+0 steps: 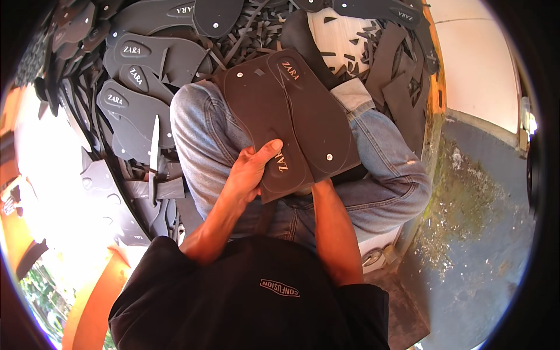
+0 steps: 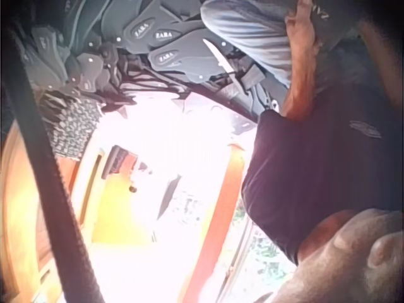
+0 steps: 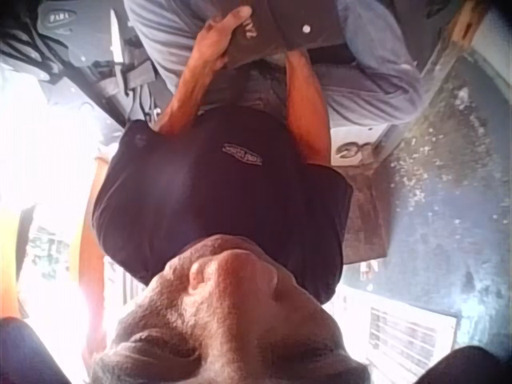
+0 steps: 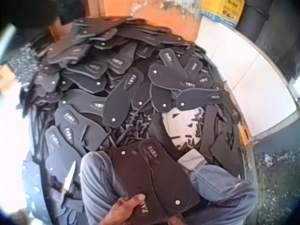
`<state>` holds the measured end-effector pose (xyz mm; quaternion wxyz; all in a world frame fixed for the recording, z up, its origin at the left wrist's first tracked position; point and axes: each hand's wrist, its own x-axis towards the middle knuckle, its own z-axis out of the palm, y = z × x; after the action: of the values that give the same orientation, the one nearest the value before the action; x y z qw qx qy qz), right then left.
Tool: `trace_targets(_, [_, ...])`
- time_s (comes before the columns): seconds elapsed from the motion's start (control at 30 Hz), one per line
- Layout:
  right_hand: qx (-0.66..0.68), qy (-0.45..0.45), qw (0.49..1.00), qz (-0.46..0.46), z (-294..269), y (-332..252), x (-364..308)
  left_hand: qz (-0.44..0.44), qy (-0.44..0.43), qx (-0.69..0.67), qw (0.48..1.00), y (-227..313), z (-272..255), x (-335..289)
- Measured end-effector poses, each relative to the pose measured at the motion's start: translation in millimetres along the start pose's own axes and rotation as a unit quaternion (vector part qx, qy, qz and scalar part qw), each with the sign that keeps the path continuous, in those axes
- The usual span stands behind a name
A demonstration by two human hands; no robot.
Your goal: The person is using a knife to trim and separate black shoe insoles from a larger sheet of material while sitting on the floor.
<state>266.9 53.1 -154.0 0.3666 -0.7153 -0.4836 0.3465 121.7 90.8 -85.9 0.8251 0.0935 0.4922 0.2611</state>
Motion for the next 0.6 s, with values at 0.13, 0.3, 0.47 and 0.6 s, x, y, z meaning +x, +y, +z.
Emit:
trace_targets(0.13, [-0.006,-0.002,1.0,0.002,-0.5,-1.0,5.0,-0.006,-0.018,0.001,1.0,2.5,-6.7,-3.6])
trace_targets(0.3, [-0.009,-0.007,1.0,0.008,-1.7,-2.2,8.8,-0.027,-0.031,0.021,0.999,0.5,-21.7,-0.7])
trace_targets(0.47, [-0.01,-0.01,1.0,0.012,-2.2,-2.6,11.2,-0.027,0.005,-0.003,1.0,9.1,-6.7,-9.3])
trace_targets(0.6, [-0.01,-0.012,1.0,0.014,-2.3,-3.3,12.3,-0.032,-0.017,0.03,0.999,5.9,-18.5,-6.4])
